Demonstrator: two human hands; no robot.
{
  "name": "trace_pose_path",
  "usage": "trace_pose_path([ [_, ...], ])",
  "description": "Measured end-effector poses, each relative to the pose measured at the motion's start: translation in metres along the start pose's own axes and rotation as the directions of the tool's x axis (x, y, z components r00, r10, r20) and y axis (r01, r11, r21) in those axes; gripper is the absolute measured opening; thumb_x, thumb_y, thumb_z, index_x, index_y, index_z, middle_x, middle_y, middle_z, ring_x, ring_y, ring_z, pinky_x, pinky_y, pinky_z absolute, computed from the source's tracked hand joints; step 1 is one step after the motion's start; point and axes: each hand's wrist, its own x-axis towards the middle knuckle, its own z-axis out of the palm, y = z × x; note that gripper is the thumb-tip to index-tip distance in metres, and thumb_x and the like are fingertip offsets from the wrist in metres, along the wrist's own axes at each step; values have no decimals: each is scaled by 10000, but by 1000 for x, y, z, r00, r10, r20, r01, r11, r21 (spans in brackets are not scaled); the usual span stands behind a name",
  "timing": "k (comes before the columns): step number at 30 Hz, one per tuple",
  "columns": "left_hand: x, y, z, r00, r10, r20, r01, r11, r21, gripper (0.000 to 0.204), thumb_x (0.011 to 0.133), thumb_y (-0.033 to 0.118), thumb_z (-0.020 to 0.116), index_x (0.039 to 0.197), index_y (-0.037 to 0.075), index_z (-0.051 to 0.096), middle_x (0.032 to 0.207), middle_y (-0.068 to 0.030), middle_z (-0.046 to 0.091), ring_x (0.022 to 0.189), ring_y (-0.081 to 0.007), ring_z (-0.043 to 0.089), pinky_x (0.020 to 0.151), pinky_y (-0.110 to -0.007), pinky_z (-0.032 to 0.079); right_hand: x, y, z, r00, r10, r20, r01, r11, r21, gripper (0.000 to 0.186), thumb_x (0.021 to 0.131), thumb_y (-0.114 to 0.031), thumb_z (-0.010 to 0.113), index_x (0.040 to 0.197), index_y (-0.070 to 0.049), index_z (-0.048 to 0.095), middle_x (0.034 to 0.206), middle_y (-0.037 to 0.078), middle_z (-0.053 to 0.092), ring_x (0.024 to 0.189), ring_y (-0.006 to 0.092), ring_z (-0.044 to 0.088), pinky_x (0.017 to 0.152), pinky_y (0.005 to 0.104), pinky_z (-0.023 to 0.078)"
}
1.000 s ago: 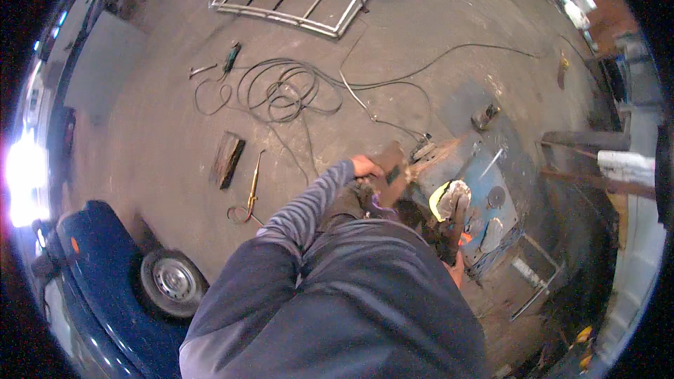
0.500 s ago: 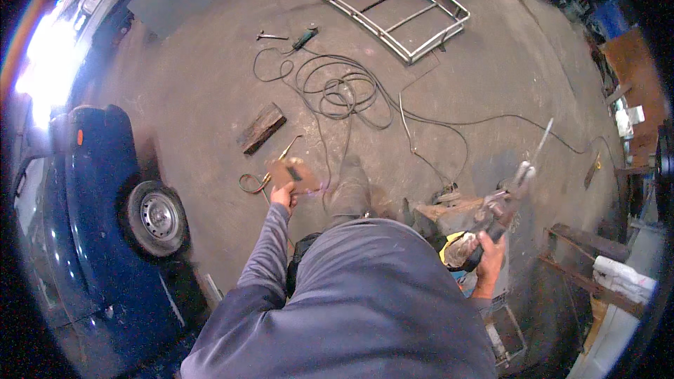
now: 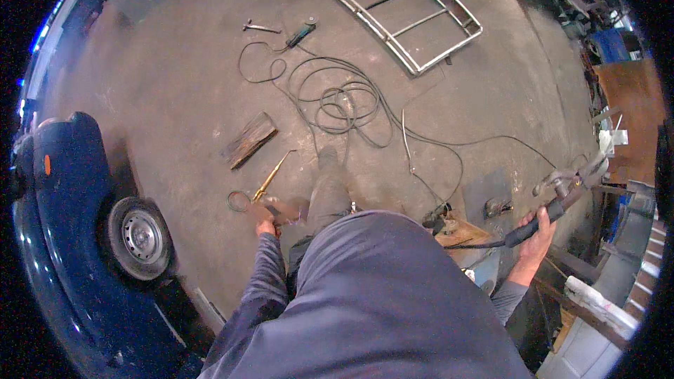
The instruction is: The person prepares a welding setup by connecting cables and attaching a ground clamp to a metal frame. They then sit on the floor and weld the frame using a welding torch and a handheld protective shield.
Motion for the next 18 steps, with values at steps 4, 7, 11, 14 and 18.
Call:
trace_pose_path([
  [4, 25, 105, 20, 997, 74, -37, -73, 997, 38, 247, 808, 111, 614, 1022, 90, 491, 702, -92, 554, 421, -184, 482, 331, -307, 368, 30, -42, 92, 999, -33, -5, 32, 995, -93, 260, 858, -243, 642, 967, -62, 491, 735, 38, 501, 612, 150, 515, 532, 296, 444],
  [7, 36, 190, 37, 988, 150, 22, -150, 988, 28, 267, 814, 124, 623, 1044, 84, 494, 689, -93, 562, 429, -176, 494, 334, -305, 376, 43, -72, 136, 996, -88, 32, 91, 991, -96, 273, 855, -245, 642, 985, -59, 491, 750, 52, 514, 627, 162, 516, 537, 301, 437],
  [11, 46, 281, 75, 954, 296, 57, -301, 947, 115, 275, 824, 137, 639, 1032, 39, 488, 665, -84, 566, 438, -160, 496, 347, -289, 385, 78, -110, 170, 974, -184, 135, 190, 981, -30, 315, 867, -249, 645, 1051, -52, 482, 813, 59, 510, 703, 160, 501, 599, 296, 427],
  [14, 45, 315, 107, 929, 356, 98, -358, 934, 5, 235, 830, 117, 631, 998, 33, 490, 704, -76, 577, 435, -152, 486, 351, -266, 382, 98, -126, 185, 956, -269, 117, 265, 963, 49, 331, 879, -248, 646, 1098, -55, 491, 853, 58, 511, 748, 159, 492, 648, 312, 424],
  [18, 52, 332, 145, 956, 257, 140, -249, 966, -69, 218, 834, 126, 637, 989, 71, 495, 711, -64, 573, 441, -151, 483, 343, -259, 371, 142, -132, 209, 961, -271, 62, 256, 949, 184, 317, 882, -245, 644, 1099, -61, 505, 864, 69, 523, 739, 172, 496, 653, 329, 431],
])
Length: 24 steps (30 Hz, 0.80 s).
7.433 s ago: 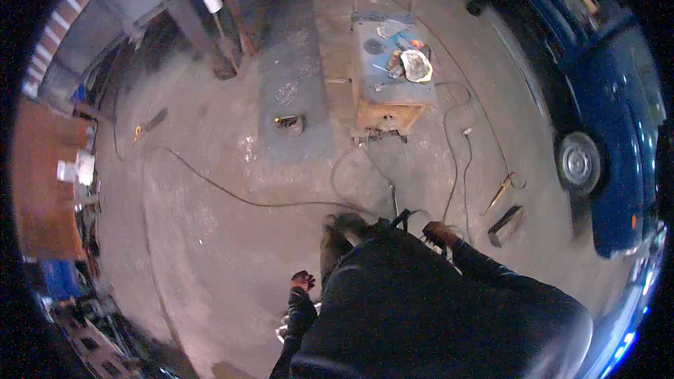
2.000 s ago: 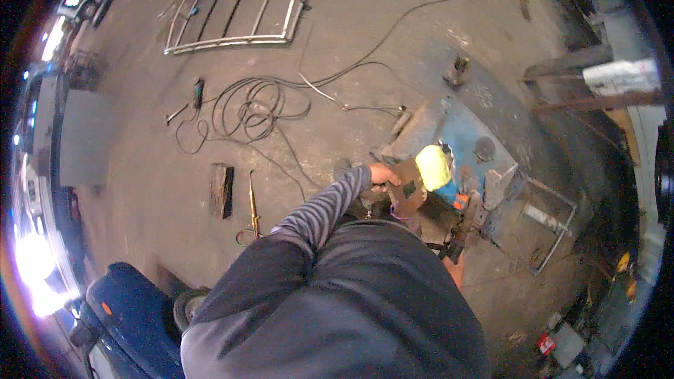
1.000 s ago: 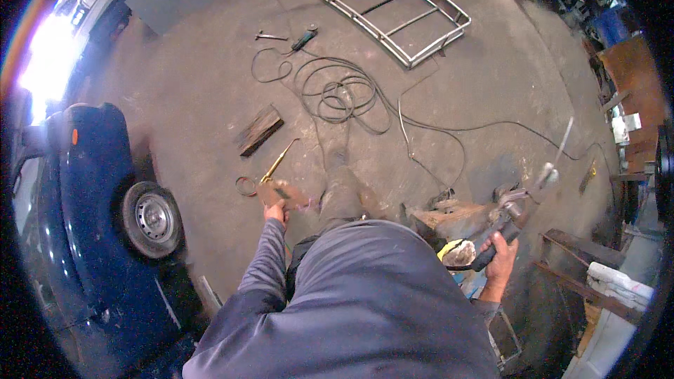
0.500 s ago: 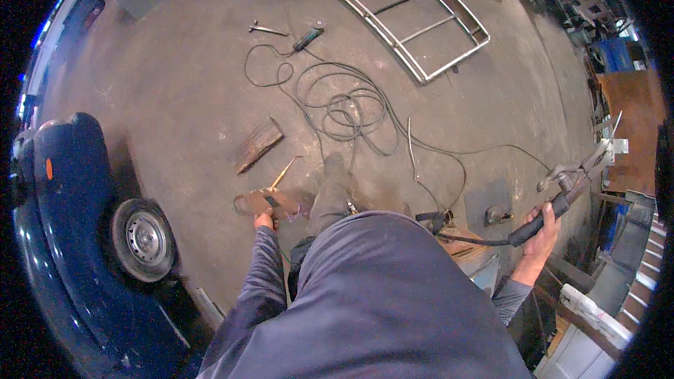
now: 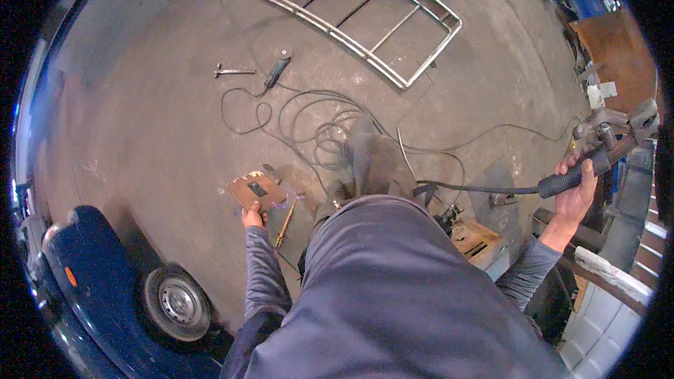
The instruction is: The person prepares a welding setup by connecting cables and attaching a ground clamp to a metal frame. They then sit on the floor and weld the frame using a welding torch and a handheld protective shield.
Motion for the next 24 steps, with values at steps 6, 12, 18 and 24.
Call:
trace_pose_path([
  [6, 62, -2, 52, 985, -167, -52, 168, 986, 8, 226, 835, 139, 628, 1010, 67, 503, 666, -58, 548, 436, -161, 482, 336, -277, 366, 111, 69, 49, 990, 21, -142, -25, 999, -27, 319, 883, -271, 649, 1083, -63, 514, 826, 62, 520, 720, 184, 513, 646, 327, 450],
  [12, 86, 54, 134, 959, -247, -137, 257, 965, 56, 205, 830, 138, 626, 994, 68, 523, 662, -73, 545, 415, -172, 462, 332, -296, 361, 228, 131, 135, 949, 245, -198, -238, 969, 60, 345, 885, -370, 637, 1046, -90, 514, 780, 38, 517, 644, 157, 516, 579, 299, 454],
  [18, 99, 150, 224, 984, -147, -99, 161, 976, 144, 211, 827, 143, 638, 1001, 69, 545, 682, -72, 573, 415, -169, 468, 337, -291, 365, 303, 147, 202, 952, 300, -56, -303, 952, -49, 372, 891, -399, 624, 1044, -84, 500, 773, 34, 505, 643, 150, 510, 577, 300, 436],
  [24, 150, 220, 314, 997, -77, -19, 80, 961, 264, 192, 825, 127, 629, 981, 46, 552, 680, -77, 569, 407, -166, 468, 338, -296, 371, 347, 154, 248, 955, 292, -54, -295, 953, -70, 365, 892, -365, 631, 1064, -76, 489, 744, 40, 504, 611, 137, 508, 530, 278, 437],
])
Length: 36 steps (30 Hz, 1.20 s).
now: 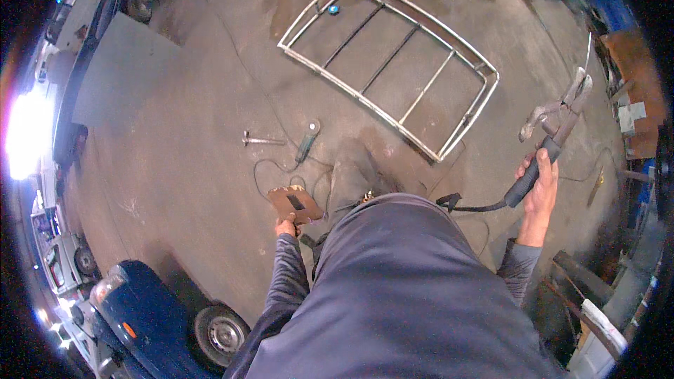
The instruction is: The person prepares a welding setup by connecting cables and attaching a ground clamp to a metal frame. They then sit on the floor and weld the frame using a welding torch and a handheld protective shield.
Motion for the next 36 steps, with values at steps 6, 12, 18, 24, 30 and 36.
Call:
trace_pose_path([
  [6, 79, 114, 78, 993, -111, 30, 112, 994, 1, 220, 848, 178, 618, 1012, 49, 547, 668, -79, 554, 412, -160, 443, 346, -288, 363, 72, -7, 61, 983, -5, -183, 3, 1000, -12, 333, 889, -350, 631, 1030, -76, 505, 747, 42, 523, 582, 136, 520, 502, 275, 455],
  [12, 166, 244, 144, 991, -71, 114, 77, 995, -55, 231, 865, 200, 616, 1054, 87, 546, 697, -68, 559, 479, -153, 479, 370, -269, 379, 147, -24, 123, 950, 87, -300, -71, 995, 65, 444, 864, -439, 648, 1078, -70, 525, 747, 30, 513, 585, 134, 519, 507, 277, 446],
  [18, 189, 353, 179, 964, 131, 231, -106, 988, -114, 198, 852, 208, 627, 1005, 121, 537, 709, -31, 552, 474, -132, 465, 378, -229, 380, 170, -39, 136, 963, -17, -269, 50, 992, 113, 370, 883, -381, 634, 1039, -67, 516, 741, 46, 542, 549, 142, 536, 497, 288, 473],
  [24, 214, 402, 221, 938, 33, 346, -12, 998, -61, 175, 853, 230, 646, 928, 134, 521, 671, -4, 503, 498, -122, 475, 397, -233, 389, 171, -26, 165, 897, -16, -443, 64, 994, 94, 389, 885, -390, 629, 1045, -50, 526, 743, 57, 543, 546, 137, 537, 497, 278, 474],
  [30, 211, 414, 255, 890, 9, 455, 60, 989, -136, 205, 838, 211, 684, 948, 129, 532, 733, 1, 527, 536, -132, 499, 429, -233, 403, 188, -1, 161, 871, 15, -491, 95, 976, 197, 389, 878, -401, 635, 1024, -55, 531, 731, 57, 535, 547, 139, 539, 496, 283, 476],
  [36, 192, 429, 308, 897, 11, 442, 17, 998, -58, 227, 834, 165, 671, 988, 116, 511, 751, -30, 553, 500, -152, 497, 401, -246, 396, 213, 27, 134, 846, 43, -531, 112, 960, 257, 322, 874, -361, 651, 939, -81, 507, 701, 40, 526, 514, 135, 531, 462, 266, 466],
])
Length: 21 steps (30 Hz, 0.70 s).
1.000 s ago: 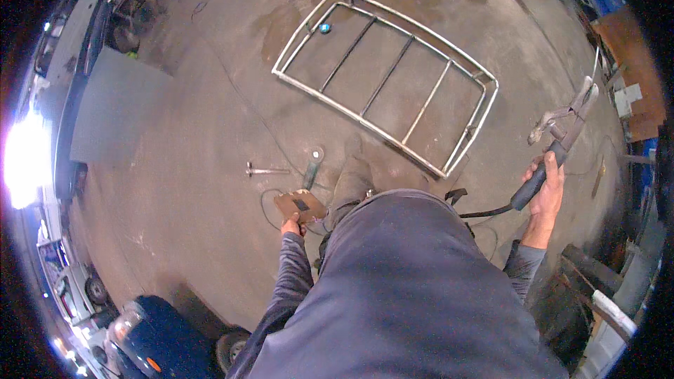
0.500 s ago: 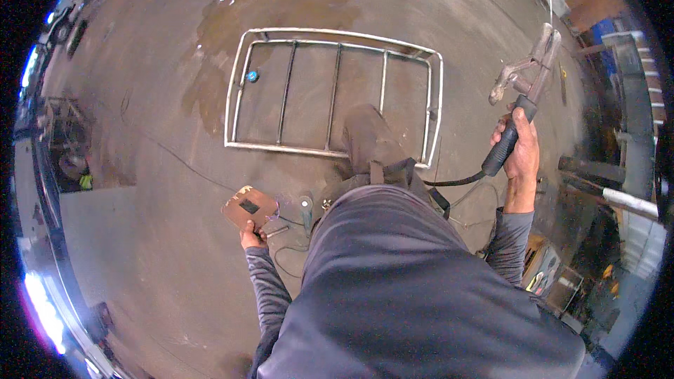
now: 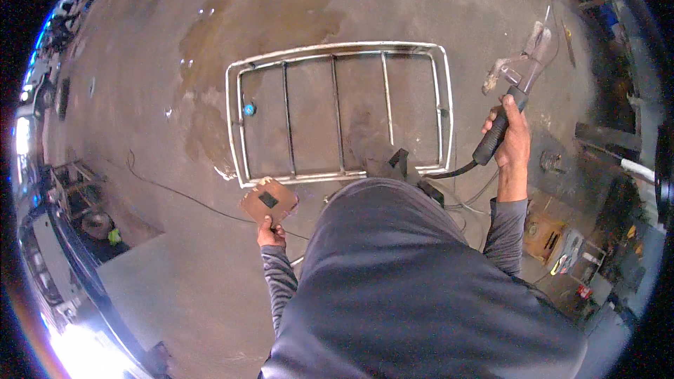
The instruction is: The person prepares a welding setup by connecting cables and attaching a ground clamp to a metal frame. They then sit on the floor and weld the frame using a welding torch and a handheld protective shield.
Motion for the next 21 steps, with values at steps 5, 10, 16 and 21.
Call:
trace_pose_path([
  [5, -8, 43, 75, 991, 109, 83, -129, 947, 294, 255, 847, 152, 648, 1053, 86, 513, 761, -42, 559, 473, -139, 485, 353, -240, 375, 17, 2, -4, 990, 112, -89, -115, 993, -31, 292, 870, -335, 660, 943, -95, 510, 686, 24, 532, 505, 117, 529, 452, 256, 460],
  [10, 15, 121, 188, 929, 148, 339, -297, 845, 444, 280, 871, 156, 623, 1115, 67, 518, 801, -33, 574, 482, -112, 477, 362, -217, 381, 31, -3, 21, 973, 137, -188, -153, 985, -74, 280, 869, -308, 654, 976, -85, 524, 684, 22, 536, 505, 116, 528, 461, 253, 454],
  [16, 51, 170, 338, 838, 77, 540, -386, 784, 486, 188, 871, 183, 632, 987, 77, 529, 738, -28, 547, 492, -120, 484, 380, -233, 372, 51, 11, 25, 907, 154, -391, -178, 984, -28, 286, 855, -288, 671, 968, -73, 520, 681, 23, 531, 524, 123, 523, 481, 255, 450],
  [21, 59, 173, 431, 765, -130, 631, -438, 615, 656, 332, 842, 257, 677, 1059, 48, 539, 841, -67, 612, 520, -131, 533, 417, -234, 402, 45, 26, 33, 759, 218, -614, -220, 973, 74, 266, 857, -262, 672, 964, -75, 516, 682, 27, 531, 526, 124, 523, 485, 257, 449],
])
